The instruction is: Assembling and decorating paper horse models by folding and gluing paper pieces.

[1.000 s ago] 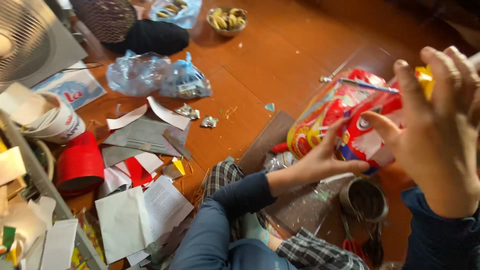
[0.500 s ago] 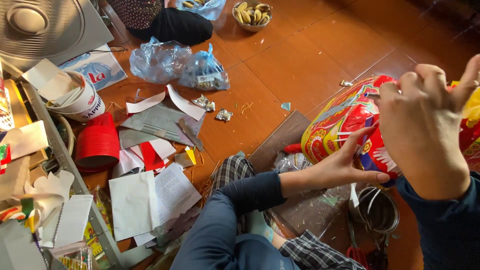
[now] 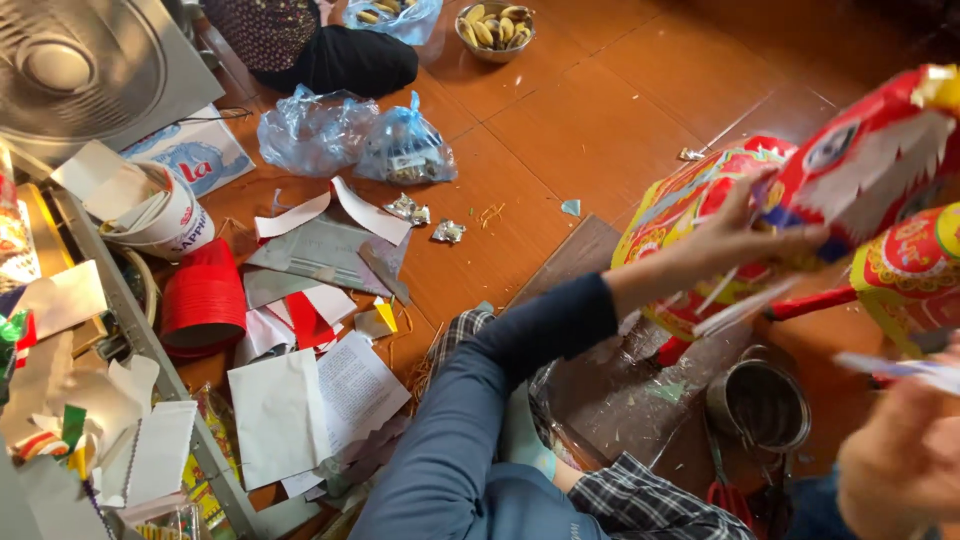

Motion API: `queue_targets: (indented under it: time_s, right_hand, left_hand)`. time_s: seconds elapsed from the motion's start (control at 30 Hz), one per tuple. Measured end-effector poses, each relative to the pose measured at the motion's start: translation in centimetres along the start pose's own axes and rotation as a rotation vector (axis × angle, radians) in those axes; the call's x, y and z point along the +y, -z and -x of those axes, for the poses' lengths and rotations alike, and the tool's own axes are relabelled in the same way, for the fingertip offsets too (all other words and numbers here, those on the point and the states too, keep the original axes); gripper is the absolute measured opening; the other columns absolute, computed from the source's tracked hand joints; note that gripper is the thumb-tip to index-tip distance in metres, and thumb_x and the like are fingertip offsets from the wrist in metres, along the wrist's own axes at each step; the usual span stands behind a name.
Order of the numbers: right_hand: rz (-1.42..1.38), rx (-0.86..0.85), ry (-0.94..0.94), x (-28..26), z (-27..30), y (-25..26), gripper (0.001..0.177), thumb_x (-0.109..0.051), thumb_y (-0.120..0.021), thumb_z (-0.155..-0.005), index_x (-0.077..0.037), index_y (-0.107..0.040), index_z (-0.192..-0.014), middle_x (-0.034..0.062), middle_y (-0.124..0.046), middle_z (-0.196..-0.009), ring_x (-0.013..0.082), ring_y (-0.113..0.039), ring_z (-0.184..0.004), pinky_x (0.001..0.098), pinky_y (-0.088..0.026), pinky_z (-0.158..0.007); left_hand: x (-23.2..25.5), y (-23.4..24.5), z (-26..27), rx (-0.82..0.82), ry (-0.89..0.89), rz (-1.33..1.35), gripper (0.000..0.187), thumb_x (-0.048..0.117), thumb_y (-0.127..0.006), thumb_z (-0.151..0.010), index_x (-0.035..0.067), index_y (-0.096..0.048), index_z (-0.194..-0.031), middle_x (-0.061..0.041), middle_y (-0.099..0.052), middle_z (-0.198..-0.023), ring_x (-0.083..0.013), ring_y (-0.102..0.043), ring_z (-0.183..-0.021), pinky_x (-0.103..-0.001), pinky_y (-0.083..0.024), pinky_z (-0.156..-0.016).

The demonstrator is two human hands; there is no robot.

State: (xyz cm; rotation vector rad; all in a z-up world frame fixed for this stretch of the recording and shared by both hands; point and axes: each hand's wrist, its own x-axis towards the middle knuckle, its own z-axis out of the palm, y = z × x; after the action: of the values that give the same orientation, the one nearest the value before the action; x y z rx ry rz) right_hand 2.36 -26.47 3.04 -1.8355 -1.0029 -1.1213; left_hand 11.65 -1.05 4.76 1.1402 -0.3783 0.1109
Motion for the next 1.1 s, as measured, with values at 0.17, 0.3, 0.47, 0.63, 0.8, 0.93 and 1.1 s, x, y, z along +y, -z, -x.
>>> queue_targets:
  time_s: [0.17, 0.3, 0.47, 0.63, 0.8, 0.93, 1.1]
  right_hand:
    - [0.225, -0.158, -0.164, -0.6, 4.5, -0.5, 0.010, 0.013, -0.072, -0.132, 0.019, -0.066, -0.127, 0.0357, -0.070, -0.135, 0.0473, -0.061, -0.120, 0.0560, -0.051, -0.112]
    - [0.086, -0.205, -0.698, 4.9, 16.4, -2.9, 0.013, 0.012, -0.072, -0.110, 0.011, -0.066, -0.122, 0.0213, -0.065, -0.117, 0.0295, -0.061, -0.092, 0.0388, -0.053, -0.082]
    - [0.081, -0.213, -0.915, 10.8, 32.2, -5.9, 0.028, -0.001, -0.076, -0.104, 0.007, -0.064, -0.128, 0.0197, -0.074, -0.110, 0.0300, -0.070, -0.094, 0.0394, -0.057, -0.086]
    - [0.215, -0.458, -0.876, 10.4, 38.7, -8.5, 0.028, 0.004, -0.065, -0.093, -0.001, -0.075, -0.118, 0.0168, -0.079, -0.114, 0.0419, -0.072, -0.096, 0.0456, -0.057, -0.086]
    - [0.497, -0.786, -0.829, 13.9, 43.2, -10.9, 0.035, -0.009, -0.067, -0.094, -0.024, -0.078, -0.123, 0.0004, -0.077, -0.111, 0.0297, -0.075, -0.104, 0.0489, -0.056, -0.092]
    - [0.717, -0.633, -0.788, 16.4, 44.7, -11.0, 0.034, -0.006, -0.068, -0.092, -0.017, -0.081, -0.122, 0.0067, -0.075, -0.112, 0.0315, -0.073, -0.103, 0.0489, -0.052, -0.093]
    - [0.586, -0.495, -0.861, 14.7, 43.9, -11.4, 0.026, 0.000, -0.066, -0.092, -0.009, -0.079, -0.113, 0.0132, -0.069, -0.107, 0.0388, -0.069, -0.101, 0.0474, -0.057, -0.089]
  left_hand:
    - [-4.7, 0.2, -3.2, 0.076, -0.046, 0.194, 0.119, 0.032, -0.089, -0.071, -0.005, -0.027, -0.165, -0.029, -0.069, -0.127, -0.0360, -0.074, -0.106, -0.042, -0.065, -0.085]
    - [-8.3, 3.1, -2.7, -0.065, -0.112, 0.092, 0.121, 0.032, -0.086, -0.086, 0.015, -0.004, -0.173, -0.032, -0.062, -0.138, -0.0387, -0.077, -0.114, -0.047, -0.072, -0.094]
    - [-12.7, 9.8, 1.3, 0.043, -0.336, -0.620, 0.063, 0.041, -0.093, -0.100, 0.017, -0.068, -0.153, -0.011, -0.014, -0.187, -0.0344, -0.022, -0.176, -0.047, -0.036, -0.143]
    - [-16.2, 17.5, 9.5, 0.067, 0.125, -0.819, 0.072, 0.062, -0.067, -0.102, 0.003, -0.070, -0.142, -0.019, -0.017, -0.177, -0.0384, -0.014, -0.167, -0.055, -0.029, -0.134]
    - [-24.8, 26.2, 22.8, 0.182, 0.482, -1.186, 0.040, 0.037, -0.080, -0.102, 0.016, -0.071, -0.135, -0.017, -0.079, -0.115, -0.0412, -0.074, -0.114, -0.056, -0.058, -0.100]
    - [-28.2, 28.3, 29.6, 0.004, 0.150, -1.858, 0.018, 0.033, -0.078, -0.097, 0.024, -0.079, -0.112, -0.002, -0.077, -0.097, -0.0240, -0.073, -0.097, -0.041, -0.051, -0.103]
    - [-29.7, 27.6, 29.0, 0.030, 0.050, -1.998, 0.017, 0.039, -0.081, -0.086, 0.033, -0.076, -0.101, 0.006, -0.073, -0.087, -0.0185, -0.070, -0.090, -0.038, -0.049, -0.093]
